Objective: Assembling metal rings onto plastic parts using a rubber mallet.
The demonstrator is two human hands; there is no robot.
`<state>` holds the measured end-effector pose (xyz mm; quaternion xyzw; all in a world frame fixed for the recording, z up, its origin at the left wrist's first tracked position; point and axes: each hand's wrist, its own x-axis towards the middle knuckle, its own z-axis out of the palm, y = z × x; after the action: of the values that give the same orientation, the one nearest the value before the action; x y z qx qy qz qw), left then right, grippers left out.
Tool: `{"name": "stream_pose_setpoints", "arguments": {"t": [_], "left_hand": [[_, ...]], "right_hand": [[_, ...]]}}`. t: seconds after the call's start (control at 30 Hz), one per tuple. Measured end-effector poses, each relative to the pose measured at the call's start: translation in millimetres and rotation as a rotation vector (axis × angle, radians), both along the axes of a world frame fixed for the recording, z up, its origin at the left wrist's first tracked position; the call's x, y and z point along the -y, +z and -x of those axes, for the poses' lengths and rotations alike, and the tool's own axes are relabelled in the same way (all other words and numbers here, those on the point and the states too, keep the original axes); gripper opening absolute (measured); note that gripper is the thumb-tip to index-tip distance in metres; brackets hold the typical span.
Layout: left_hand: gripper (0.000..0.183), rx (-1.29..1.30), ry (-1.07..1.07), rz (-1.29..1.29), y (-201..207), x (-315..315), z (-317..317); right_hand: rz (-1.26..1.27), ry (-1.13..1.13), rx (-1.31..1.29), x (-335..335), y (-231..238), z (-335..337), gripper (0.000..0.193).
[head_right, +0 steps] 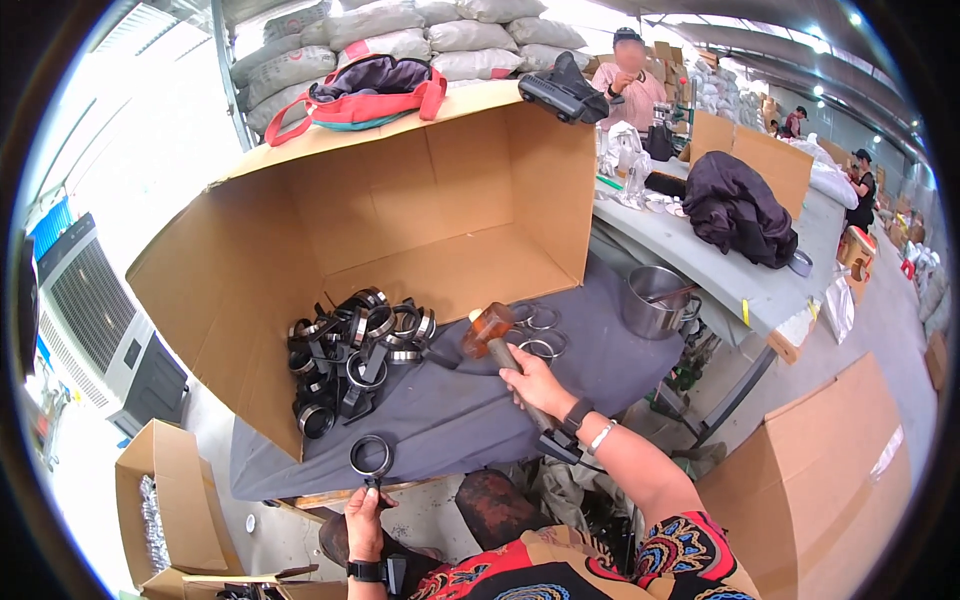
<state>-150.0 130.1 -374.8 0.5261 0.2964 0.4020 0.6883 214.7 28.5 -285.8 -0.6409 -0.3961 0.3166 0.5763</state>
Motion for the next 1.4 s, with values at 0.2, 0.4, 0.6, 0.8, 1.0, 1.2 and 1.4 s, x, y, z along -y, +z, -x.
{"name": "stream_pose_setpoints", "arguments": {"t": [0.2, 0.4, 0.6, 0.8, 1.0, 1.2, 1.4], "left_hand": [[0.019, 0.026, 0.010, 0.052, 1, 0, -3], [0.019, 0.031, 0.010, 0.053, 4, 2, -3], [0.020, 0.027, 0.007, 0.043, 0, 0, -2], [0.019, 0.015, -0.009, 0.012, 0, -1, -2], [0.019, 0.017, -0.007, 0.002, -3, -2, 1], [0.021, 0.024, 0.007, 0.037, 1, 2, 1], [0.021, 0.010, 0.009, 0.031, -1, 0, -9]], "right_hand": [[-0.004, -0.011, -0.023, -1, -3, -2, 0.060], [-0.011, -0.020, -0.011, 0, -3, -1, 0.060], [-0.016, -0.005, 0.001, 0, -3, -1, 0.060], [0.005, -0.021, -0.019, -1, -5, -3, 0.061], [0.008, -0.004, -0.023, -1, -2, 1, 0.061], [0.004, -0.003, -0.021, 2, -2, 3, 0.061], [0.020, -0.032, -0.010, 3, 0, -3, 0.060]]}}
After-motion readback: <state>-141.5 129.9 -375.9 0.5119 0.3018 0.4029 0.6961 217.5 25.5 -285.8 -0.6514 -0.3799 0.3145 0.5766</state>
